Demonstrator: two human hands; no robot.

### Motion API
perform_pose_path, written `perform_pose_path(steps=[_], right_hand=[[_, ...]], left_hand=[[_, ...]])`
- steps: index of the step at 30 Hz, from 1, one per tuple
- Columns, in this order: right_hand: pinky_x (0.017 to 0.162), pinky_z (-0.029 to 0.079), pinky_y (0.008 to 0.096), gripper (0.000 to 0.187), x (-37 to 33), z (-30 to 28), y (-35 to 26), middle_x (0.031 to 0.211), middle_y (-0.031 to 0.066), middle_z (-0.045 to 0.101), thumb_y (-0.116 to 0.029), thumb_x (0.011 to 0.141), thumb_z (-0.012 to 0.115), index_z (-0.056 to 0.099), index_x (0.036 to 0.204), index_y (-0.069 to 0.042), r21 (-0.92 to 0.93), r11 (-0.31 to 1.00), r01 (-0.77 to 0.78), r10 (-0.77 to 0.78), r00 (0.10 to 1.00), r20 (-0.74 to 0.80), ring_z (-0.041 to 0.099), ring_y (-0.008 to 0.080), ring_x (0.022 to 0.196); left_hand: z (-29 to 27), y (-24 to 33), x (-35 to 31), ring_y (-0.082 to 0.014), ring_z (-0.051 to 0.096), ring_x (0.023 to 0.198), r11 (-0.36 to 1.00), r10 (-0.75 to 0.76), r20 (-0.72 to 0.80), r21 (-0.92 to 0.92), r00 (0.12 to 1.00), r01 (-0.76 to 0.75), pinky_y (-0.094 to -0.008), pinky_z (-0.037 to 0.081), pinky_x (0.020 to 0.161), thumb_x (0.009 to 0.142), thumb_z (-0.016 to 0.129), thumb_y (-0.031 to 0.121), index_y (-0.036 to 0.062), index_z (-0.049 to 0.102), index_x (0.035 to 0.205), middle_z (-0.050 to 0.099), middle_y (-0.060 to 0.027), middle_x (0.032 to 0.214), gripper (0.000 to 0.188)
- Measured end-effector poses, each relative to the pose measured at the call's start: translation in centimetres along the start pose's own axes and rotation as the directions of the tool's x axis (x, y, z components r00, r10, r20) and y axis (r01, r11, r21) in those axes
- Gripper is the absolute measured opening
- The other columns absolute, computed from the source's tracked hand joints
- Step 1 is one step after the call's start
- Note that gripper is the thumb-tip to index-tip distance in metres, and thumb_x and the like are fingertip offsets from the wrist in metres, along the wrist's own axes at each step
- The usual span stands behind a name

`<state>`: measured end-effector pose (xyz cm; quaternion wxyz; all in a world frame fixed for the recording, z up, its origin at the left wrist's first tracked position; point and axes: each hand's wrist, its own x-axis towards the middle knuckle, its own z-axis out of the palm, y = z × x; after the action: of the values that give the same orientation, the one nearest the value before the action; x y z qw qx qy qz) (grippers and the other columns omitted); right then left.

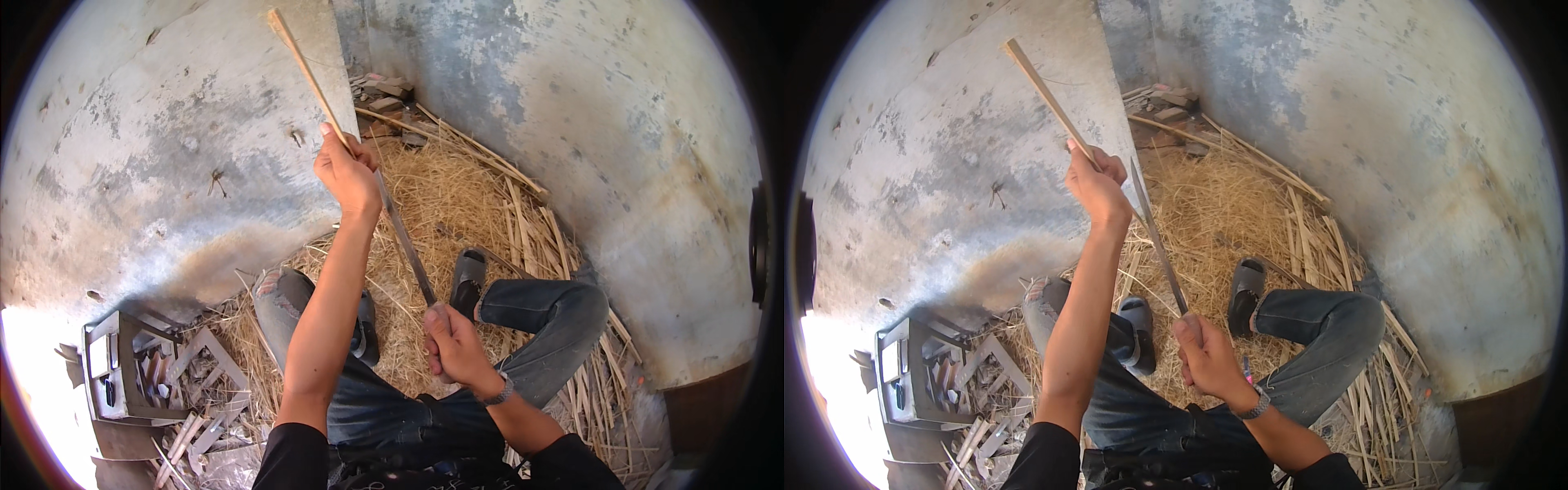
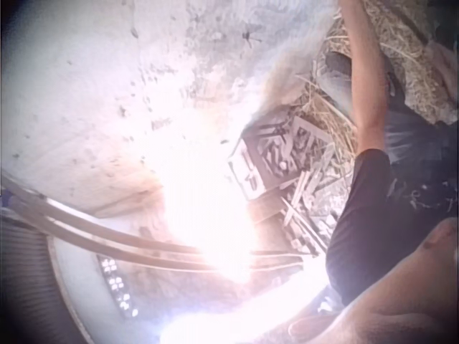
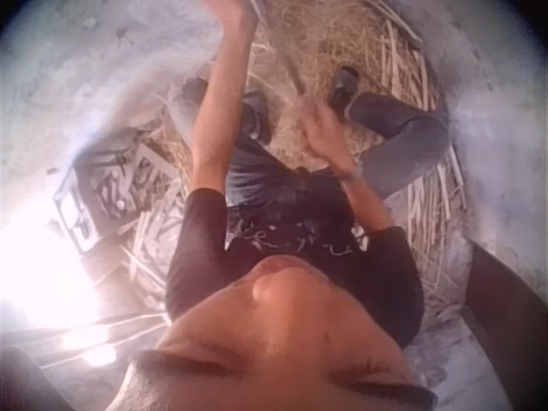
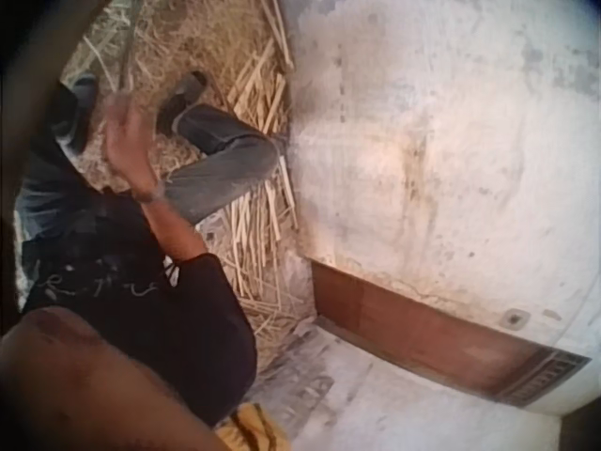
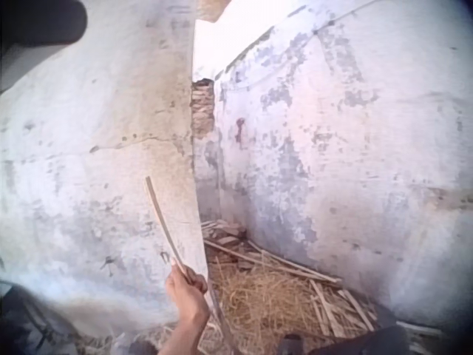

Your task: The person strips the outer bark from a length of bamboo using a knife, then uses a larger blade to continue processing the wood.

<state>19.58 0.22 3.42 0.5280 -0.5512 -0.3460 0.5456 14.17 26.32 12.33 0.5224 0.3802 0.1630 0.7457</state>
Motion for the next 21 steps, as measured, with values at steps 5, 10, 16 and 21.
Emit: perform_pose_path(steps=[5, 10, 16, 21], right_hand=[[0.039, 0.039, 0.0237, 0.043, 0.3, -0.8, -4.7, 0.067, 0.0003, 0.048, -0.047, 0.112, 0.041, 0.049, 0.098, -0.007, 0.153, 0.948, 0.280, -0.257, 0.954, -0.154, 0.047, 0.0080, 0.043], [0.040, 0.042, 0.0280, 0.042, 0.5, -2.0, 3.0, 0.064, 0.0011, 0.046, -0.045, 0.112, 0.041, 0.049, 0.096, -0.007, -0.140, 0.902, 0.409, -0.426, 0.896, -0.126, 0.046, 0.0094, 0.043], [0.041, 0.044, 0.0293, 0.045, -2.0, -6.5, 10.6, 0.061, -0.0014, 0.048, -0.044, 0.111, 0.047, 0.047, 0.081, -0.011, 0.076, 0.883, -0.463, 0.467, 0.883, -0.047, 0.048, 0.0100, 0.043], [0.040, 0.043, 0.0265, 0.039, -2.1, -5.4, 6.1, 0.067, -0.0003, 0.048, -0.043, 0.111, 0.047, 0.049, 0.093, -0.009, 0.142, 0.983, -0.113, 0.128, 0.987, -0.100, 0.048, 0.0091, 0.042]], left_hand=[[-0.9, -1.0, 0.9, -0.0103, 0.031, 0.047, 0.999, 0.027, -0.041, -0.034, 0.999, -0.029, -0.0289, 0.022, 0.044, 0.110, 0.047, 0.047, 0.0087, 0.039, 0.067, 0.036, -0.0001, 0.058, 0.059], [0.3, -1.2, 0.6, -0.0108, 0.031, 0.046, 0.996, 0.029, 0.052, -0.087, 0.998, -0.025, -0.0297, 0.021, 0.044, 0.111, 0.047, 0.045, 0.0086, 0.039, 0.066, 0.035, 0.0000, 0.060, 0.058], [-2.5, -1.4, 1.0, -0.0106, 0.031, 0.046, 0.998, -0.029, 0.146, -0.048, 0.989, 0.036, -0.0301, 0.021, 0.043, 0.110, 0.047, 0.046, 0.0089, 0.041, 0.067, 0.033, 0.0005, 0.058, 0.057], [-1.7, 1.2, 2.4, -0.0101, 0.035, 0.049, 0.960, -0.160, 0.290, 0.267, 0.943, 0.081, -0.0279, 0.026, 0.048, 0.107, 0.028, 0.067, 0.0074, 0.050, 0.074, 0.033, 0.0025, 0.056, 0.071]])
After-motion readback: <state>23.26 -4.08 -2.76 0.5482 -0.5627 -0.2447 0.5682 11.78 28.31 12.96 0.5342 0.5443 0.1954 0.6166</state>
